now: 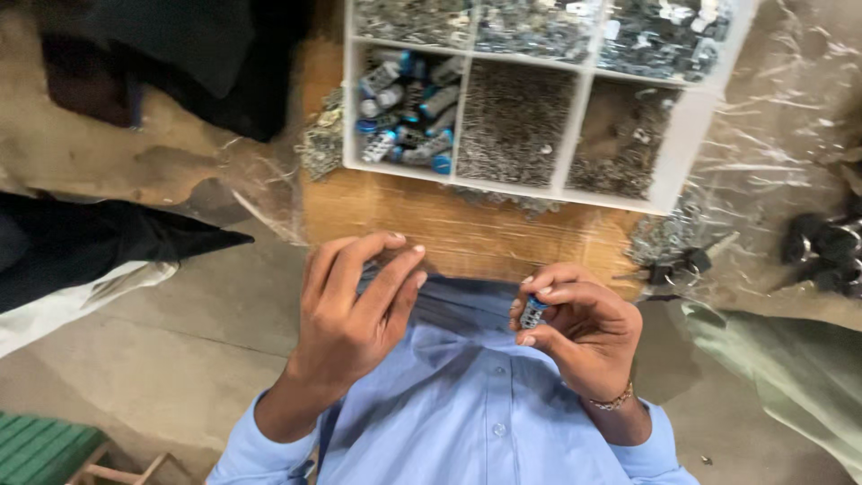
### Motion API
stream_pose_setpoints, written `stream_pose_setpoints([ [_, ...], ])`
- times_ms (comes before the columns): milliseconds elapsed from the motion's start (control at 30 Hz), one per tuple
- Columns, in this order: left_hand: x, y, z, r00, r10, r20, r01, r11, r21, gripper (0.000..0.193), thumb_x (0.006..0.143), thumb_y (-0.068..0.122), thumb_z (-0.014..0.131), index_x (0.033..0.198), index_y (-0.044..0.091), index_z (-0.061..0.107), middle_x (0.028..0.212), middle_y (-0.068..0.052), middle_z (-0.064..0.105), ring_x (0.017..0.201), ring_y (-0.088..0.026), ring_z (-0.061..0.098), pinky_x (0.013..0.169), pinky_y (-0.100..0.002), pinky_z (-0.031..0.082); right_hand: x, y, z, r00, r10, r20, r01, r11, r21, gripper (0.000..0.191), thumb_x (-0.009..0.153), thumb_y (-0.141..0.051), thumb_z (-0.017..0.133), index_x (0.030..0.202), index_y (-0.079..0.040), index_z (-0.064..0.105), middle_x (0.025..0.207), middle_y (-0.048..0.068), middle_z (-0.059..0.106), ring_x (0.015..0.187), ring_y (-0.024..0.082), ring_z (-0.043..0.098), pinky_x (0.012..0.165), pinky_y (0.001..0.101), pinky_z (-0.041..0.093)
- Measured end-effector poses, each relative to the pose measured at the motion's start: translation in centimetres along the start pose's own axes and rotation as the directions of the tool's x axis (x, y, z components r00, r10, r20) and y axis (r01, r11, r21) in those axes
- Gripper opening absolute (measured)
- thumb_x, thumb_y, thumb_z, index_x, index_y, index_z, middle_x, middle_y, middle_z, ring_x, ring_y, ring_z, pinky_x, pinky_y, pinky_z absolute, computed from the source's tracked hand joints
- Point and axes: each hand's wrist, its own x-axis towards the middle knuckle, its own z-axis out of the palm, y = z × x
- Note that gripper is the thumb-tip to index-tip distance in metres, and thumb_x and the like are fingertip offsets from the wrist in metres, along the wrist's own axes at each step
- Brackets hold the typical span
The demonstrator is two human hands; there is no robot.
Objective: The person assembles small cylindrical key fobs by inserting metal pins into the slots of the fob body. The person handles the fobs and pins by hand, repeatedly picking up components from a divided tray and inserting them into the fob.
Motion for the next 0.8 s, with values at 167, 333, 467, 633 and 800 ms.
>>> stream_pose_setpoints([
  [167,0.6,-2.4,0.1,0.986,-0.157,-0.054,0.163,0.979,0.122,0.055,0.1,0.033,0.073,0.14,-0.004,0.064,0.113,-0.019,0.056,0.096,-0.033,0.051,0.087,-0.045,0.046,1.1,0.6,1.9,0.998,0.006,0.07,-0.004,1.0,-0.031,0.038,0.083,0.018,0.076,0.117,0.005,0.065,0.125,0.021,0.061,0.104,0.028,0.07,0.084,0.0405,0.066],
  [333,0.8,-3.7,0.1,0.991,-0.123,-0.054,0.128,0.987,0.101,0.055,0.101,0.041,0.068,0.136,-0.001,0.062,0.108,-0.017,0.051,0.095,-0.034,0.049,0.085,-0.046,0.046,1.3,0.7,2.8,0.998,0.031,0.056,-0.025,0.995,-0.096,0.035,0.084,0.017,0.075,0.115,0.005,0.066,0.124,0.021,0.061,0.104,0.028,0.07,0.085,0.0408,0.068],
  [467,0.8,-3.9,-0.6,0.993,-0.117,0.011,0.116,0.992,0.038,0.055,0.103,0.042,0.068,0.139,0.001,0.064,0.107,-0.014,0.053,0.094,-0.031,0.05,0.084,-0.044,0.047,1.5,1.1,3.2,0.995,0.009,0.095,-0.001,0.996,-0.093,0.036,0.083,0.018,0.076,0.116,0.005,0.066,0.124,0.02,0.06,0.104,0.027,0.07,0.086,0.0391,0.067],
  [633,1.3,-3.4,-0.8,0.997,-0.072,-0.015,0.073,0.992,0.101,0.057,0.096,0.041,0.073,0.138,0.004,0.064,0.106,-0.014,0.055,0.093,-0.031,0.05,0.083,-0.043,0.047,1.6,1.2,3.6,0.997,0.026,0.068,-0.018,0.995,-0.103,0.035,0.083,0.018,0.074,0.114,0.006,0.066,0.123,0.021,0.06,0.104,0.027,0.071,0.085,0.0396,0.068],
  [800,0.5,-3.8,-0.9,0.997,-0.061,0.04,0.062,0.998,-0.017,0.053,0.099,0.039,0.074,0.142,0.01,0.062,0.112,-0.01,0.056,0.102,-0.028,0.053,0.09,-0.039,0.05,1.3,0.6,3.5,0.994,-0.003,0.111,0.017,0.991,-0.131,0.033,0.083,0.018,0.077,0.112,0.007,0.067,0.123,0.021,0.061,0.104,0.025,0.07,0.086,0.0391,0.067],
])
